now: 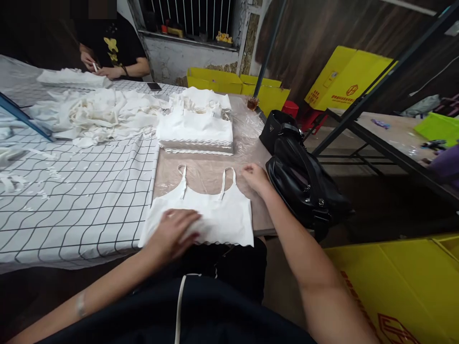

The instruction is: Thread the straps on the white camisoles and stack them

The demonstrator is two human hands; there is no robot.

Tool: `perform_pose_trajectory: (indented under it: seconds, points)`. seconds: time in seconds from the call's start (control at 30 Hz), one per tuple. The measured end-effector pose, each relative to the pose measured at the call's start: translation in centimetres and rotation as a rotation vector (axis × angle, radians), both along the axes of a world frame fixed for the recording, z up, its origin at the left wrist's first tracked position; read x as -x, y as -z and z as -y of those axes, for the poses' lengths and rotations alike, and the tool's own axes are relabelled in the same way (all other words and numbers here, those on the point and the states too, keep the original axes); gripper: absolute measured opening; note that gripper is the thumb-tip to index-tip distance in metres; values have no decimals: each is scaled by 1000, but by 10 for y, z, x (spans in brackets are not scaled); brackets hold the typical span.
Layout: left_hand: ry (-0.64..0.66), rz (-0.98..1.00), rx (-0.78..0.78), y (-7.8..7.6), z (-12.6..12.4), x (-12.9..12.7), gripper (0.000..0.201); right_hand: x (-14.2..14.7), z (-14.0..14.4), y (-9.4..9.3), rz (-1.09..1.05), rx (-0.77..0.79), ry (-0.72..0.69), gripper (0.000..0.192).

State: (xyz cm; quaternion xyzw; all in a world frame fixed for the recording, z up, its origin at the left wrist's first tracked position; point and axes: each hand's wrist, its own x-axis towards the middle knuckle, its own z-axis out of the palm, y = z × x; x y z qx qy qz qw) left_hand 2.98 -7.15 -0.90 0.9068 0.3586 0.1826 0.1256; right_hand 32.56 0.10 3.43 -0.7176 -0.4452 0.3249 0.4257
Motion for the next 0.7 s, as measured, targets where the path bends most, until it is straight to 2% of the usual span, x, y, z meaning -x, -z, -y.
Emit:
perform_pose_trajectory:
  seconds: [0.07,0.1,0.13,0.2,0.33,0.5,0.6,0.7]
  points:
    - [-357,18,35,-5,-1,37,32,-9,42,3,335,-21,-45,34]
    - [-506,-3,78,-6,-1,53,29,-11,64,6,421,39,-73,39]
    - [-622,-37,127,-7,-1,66,28,-11,84,10,471,121,-104,41]
    - [-741,-112,210,-8,1,78,27,-7,115,20,526,223,-144,36]
    - [-776,-209,218,-7,4,65,28,0,136,34,508,209,-80,24]
    - [-768,-272,181,-10,7,50,34,-4,139,39,530,160,64,30]
    - [-749,-311,178,-11,6,47,34,-3,143,45,539,159,54,33]
    - [-675,-339,212,-10,5,40,28,1,145,48,482,133,38,29]
